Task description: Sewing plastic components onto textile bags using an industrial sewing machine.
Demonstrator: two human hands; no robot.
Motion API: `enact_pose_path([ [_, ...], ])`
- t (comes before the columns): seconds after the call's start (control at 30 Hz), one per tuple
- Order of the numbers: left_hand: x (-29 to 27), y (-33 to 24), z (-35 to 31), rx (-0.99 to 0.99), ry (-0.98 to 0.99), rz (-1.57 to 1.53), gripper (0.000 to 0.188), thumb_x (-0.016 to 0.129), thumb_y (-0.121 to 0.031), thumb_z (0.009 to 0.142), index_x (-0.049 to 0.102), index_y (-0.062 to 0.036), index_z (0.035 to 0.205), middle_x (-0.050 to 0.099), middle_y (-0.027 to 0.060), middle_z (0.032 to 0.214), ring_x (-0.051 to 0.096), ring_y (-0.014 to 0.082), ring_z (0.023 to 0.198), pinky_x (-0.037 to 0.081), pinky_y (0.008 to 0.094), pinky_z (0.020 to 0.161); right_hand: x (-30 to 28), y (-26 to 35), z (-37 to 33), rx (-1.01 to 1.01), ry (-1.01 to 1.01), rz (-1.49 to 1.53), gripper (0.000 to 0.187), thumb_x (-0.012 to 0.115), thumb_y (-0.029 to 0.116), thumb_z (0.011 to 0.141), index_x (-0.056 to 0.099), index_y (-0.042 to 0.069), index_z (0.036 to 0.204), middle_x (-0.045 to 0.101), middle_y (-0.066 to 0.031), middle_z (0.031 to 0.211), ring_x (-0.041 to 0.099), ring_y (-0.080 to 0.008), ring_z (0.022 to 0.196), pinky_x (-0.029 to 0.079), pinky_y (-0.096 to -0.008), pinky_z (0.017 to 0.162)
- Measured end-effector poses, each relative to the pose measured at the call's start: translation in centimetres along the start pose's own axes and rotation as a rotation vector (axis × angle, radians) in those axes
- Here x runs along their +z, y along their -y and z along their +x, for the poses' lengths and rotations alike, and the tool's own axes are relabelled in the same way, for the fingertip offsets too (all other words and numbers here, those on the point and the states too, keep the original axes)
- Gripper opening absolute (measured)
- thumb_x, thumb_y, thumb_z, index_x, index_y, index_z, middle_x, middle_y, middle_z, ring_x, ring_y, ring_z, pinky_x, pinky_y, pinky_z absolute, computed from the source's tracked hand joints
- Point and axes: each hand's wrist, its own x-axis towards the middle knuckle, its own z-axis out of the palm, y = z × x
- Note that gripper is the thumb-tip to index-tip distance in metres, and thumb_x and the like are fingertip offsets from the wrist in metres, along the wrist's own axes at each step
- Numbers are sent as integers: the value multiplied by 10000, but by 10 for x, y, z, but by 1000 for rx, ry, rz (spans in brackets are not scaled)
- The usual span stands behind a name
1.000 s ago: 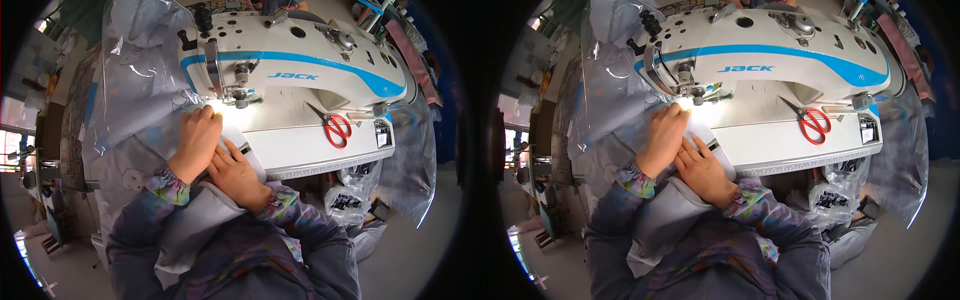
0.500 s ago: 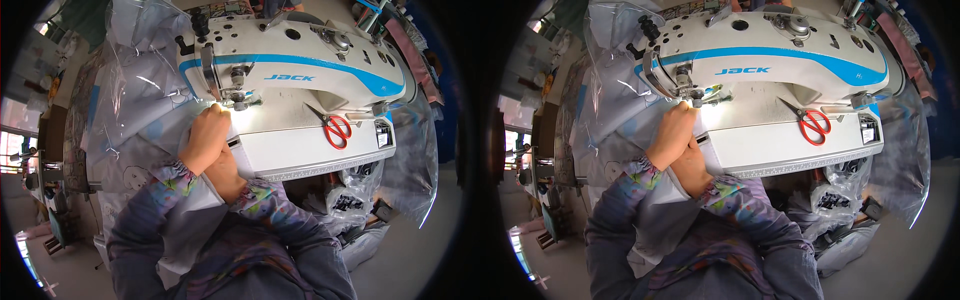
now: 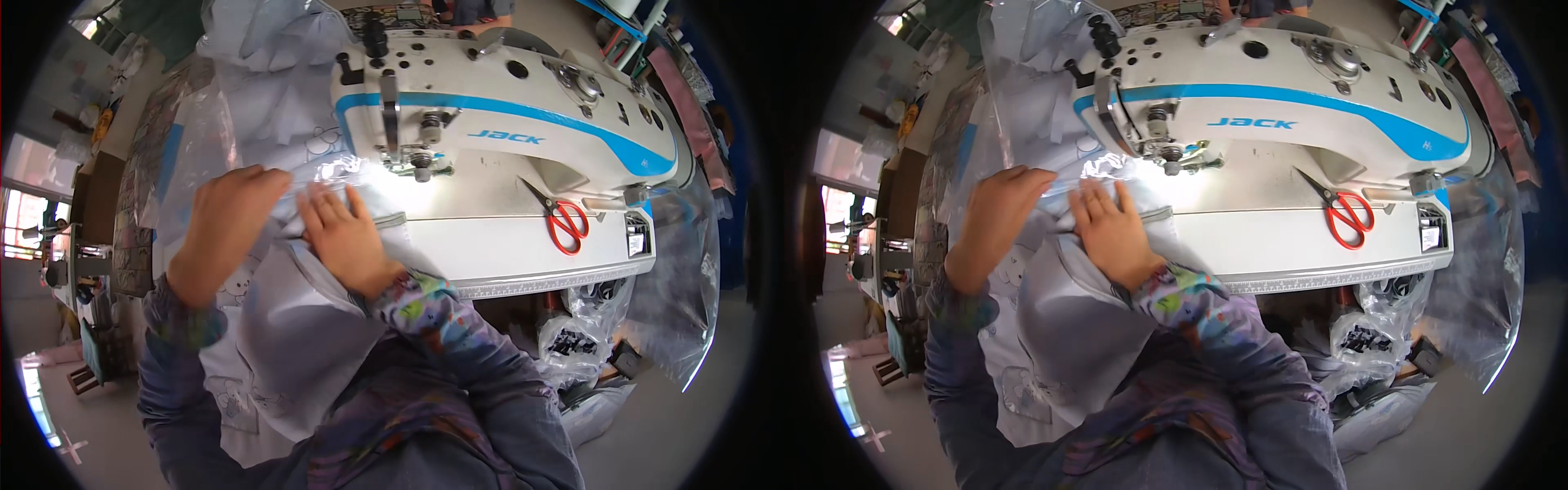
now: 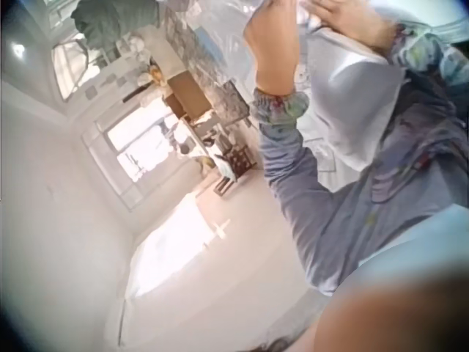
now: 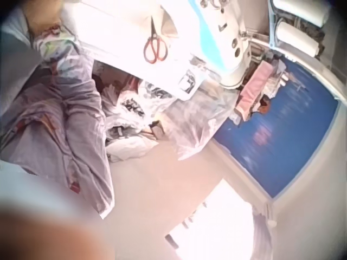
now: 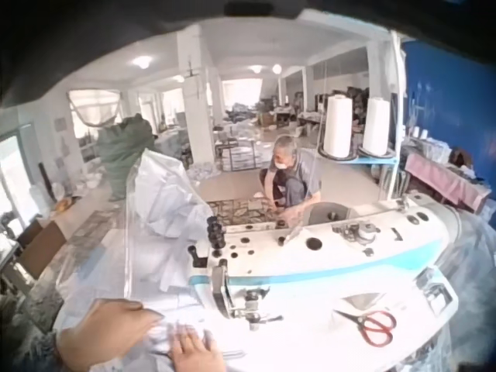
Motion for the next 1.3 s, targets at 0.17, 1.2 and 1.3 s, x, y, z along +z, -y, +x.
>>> enact_pose_path([
  [0.17, -3, -95, 1, 62, -51, 15, 139, 695, -127, 843, 678, -75, 971, 630, 79, 804, 683, 292, 785, 548, 398, 682, 65, -12, 47, 208, -405, -342, 581, 577, 328, 1007, 481, 44, 1505, 474, -235, 1565, 458, -368, 1465, 304, -594, 1221],
  [1.2, 108, 78, -34, -428, -45, -314, 371, 656, -353, 936, 710, -2, 827, 690, 235, 822, 665, 421, 727, 505, 480, 657, -126, 23, -154, 529, 324, 195, 780, 785, 236, 920, 427, 87, 1597, 700, -107, 889, 663, -362, 696, 555, -456, 651],
  [1.3, 103, 92, -5, -472, -111, -44, 350, 610, -338, 958, 704, -27, 826, 702, 233, 836, 686, 425, 764, 518, 516, 673, -106, 24, -152, 687, 226, 852, 779, 726, 31, 966, 344, 98, 1642, 687, -61, 1198, 686, -198, 988, 558, -321, 847],
])
